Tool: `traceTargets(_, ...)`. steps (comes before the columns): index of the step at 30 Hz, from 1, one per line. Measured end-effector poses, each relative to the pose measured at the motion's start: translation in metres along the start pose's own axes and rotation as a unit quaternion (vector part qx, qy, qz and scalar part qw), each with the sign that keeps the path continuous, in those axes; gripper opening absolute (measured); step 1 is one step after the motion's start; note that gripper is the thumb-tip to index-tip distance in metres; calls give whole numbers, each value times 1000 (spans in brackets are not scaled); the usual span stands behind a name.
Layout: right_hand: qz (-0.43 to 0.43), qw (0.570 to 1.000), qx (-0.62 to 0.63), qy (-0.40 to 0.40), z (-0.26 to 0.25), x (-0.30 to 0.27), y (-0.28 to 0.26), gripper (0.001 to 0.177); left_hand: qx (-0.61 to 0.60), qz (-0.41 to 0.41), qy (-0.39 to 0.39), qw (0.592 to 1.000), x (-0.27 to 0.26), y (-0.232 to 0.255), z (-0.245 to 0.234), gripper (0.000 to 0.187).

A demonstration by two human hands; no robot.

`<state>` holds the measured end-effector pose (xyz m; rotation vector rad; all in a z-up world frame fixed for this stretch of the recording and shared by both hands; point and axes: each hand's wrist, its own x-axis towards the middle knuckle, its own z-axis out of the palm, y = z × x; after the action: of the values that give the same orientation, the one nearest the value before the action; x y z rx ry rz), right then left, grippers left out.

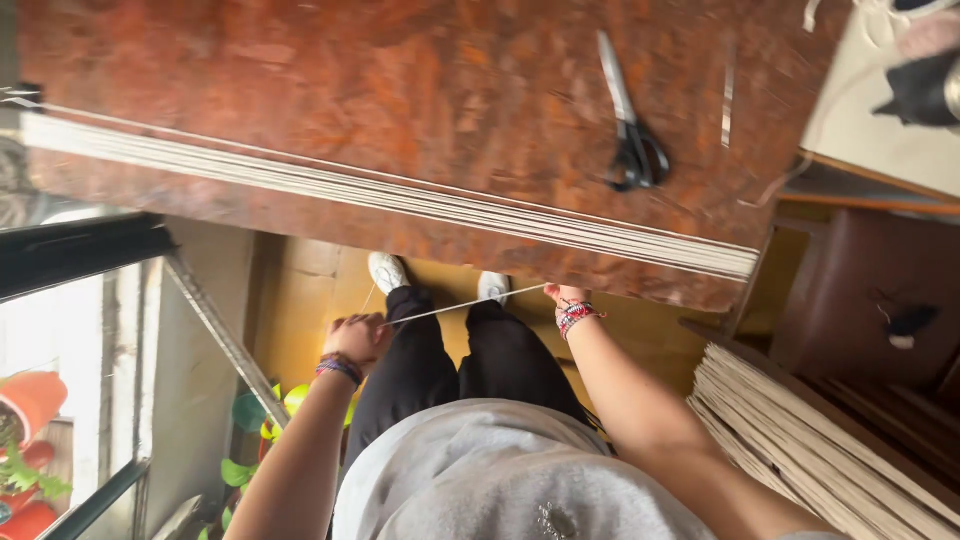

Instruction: Winding string around a wooden frame and cutting it with scissors

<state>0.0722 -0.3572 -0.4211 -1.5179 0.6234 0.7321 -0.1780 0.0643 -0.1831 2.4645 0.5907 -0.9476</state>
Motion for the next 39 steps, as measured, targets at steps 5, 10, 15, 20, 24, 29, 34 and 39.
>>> traceTargets(5, 167, 977, -50, 120, 108, -57, -35, 33, -25, -275, -135, 951, -62, -120, -34, 46)
traceTargets(10, 150, 975, -123, 110, 226, -116, -55, 23, -96, -421, -193, 881, -138, -231, -8, 58)
traceTargets(15, 194, 981, -29, 13, 328, -187, -87, 35, -422, -555, -275, 662, -161, -229, 46, 101)
traceTargets(20, 198, 944, -213, -156, 360, -200, -70, 29, -247, -420, -355, 798, -197, -219, 29, 58)
traceTargets(24, 184, 914, -287, -218, 381, -210, -69, 28, -157, -328, -387, 847, -215, -183, 45, 53)
traceTargets(29, 129, 859, -384, -312, 358, -178, -35, 27, -430, -382, -66, 815, -101, -123, 95, 59)
traceTargets(34, 112, 810, -434, -378, 326, -157, -1, 27, -498, -198, 227, 813, -62, -26, 45, 62)
traceTargets(39, 57, 827, -418, -371, 329, -169, 12, 23, -444, -33, 411, 796, -18, 5, 59, 86)
